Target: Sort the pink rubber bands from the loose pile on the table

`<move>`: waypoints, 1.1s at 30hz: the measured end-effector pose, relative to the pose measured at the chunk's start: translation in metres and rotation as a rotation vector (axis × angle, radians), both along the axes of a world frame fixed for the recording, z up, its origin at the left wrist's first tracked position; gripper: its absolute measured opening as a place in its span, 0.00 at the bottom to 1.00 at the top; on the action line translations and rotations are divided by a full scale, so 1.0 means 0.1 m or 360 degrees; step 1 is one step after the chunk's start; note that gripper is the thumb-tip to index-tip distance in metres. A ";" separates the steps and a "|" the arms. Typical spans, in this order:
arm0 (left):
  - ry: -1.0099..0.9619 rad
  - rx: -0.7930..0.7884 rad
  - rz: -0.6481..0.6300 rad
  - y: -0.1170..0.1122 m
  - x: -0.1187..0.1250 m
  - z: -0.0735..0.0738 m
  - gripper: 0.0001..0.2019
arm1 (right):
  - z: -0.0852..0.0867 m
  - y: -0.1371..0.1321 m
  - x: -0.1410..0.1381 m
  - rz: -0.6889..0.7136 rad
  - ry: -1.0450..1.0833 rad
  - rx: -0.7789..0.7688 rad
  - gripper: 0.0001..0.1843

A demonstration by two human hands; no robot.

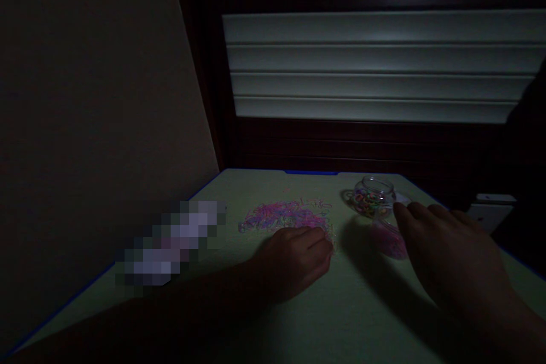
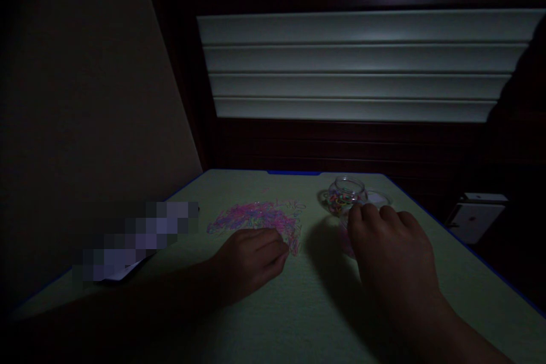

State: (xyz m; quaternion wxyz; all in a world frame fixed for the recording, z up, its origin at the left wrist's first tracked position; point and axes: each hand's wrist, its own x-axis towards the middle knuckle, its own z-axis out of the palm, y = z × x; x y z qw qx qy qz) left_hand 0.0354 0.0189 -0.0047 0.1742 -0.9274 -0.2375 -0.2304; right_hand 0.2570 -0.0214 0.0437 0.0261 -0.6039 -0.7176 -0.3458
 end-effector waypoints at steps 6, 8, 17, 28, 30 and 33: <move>-0.0004 0.0005 -0.0012 0.00 0.01 0.00 0.09 | 0.01 0.00 -0.01 0.0000 -0.0003 -0.0001 0.14; -0.0004 0.0012 -0.0011 0.00 0.00 0.00 0.09 | 0.01 0.00 -0.01 0.0041 0.0014 0.0005 0.14; -0.0025 -0.0003 -0.0006 0.00 0.01 0.00 0.09 | -0.07 0.02 -0.12 0.0420 0.0036 -0.0096 0.15; 0.0010 -0.0112 0.0083 0.02 0.01 -0.02 0.08 | -0.23 0.04 -0.21 0.0689 0.0320 -0.0476 0.12; 0.0021 -0.0135 0.0114 0.02 0.01 -0.02 0.08 | -0.23 0.05 -0.22 0.0697 0.0327 -0.0506 0.12; 0.0052 -0.0175 0.0146 0.03 0.02 -0.01 0.07 | -0.21 0.04 -0.24 0.0729 0.0352 -0.0588 0.11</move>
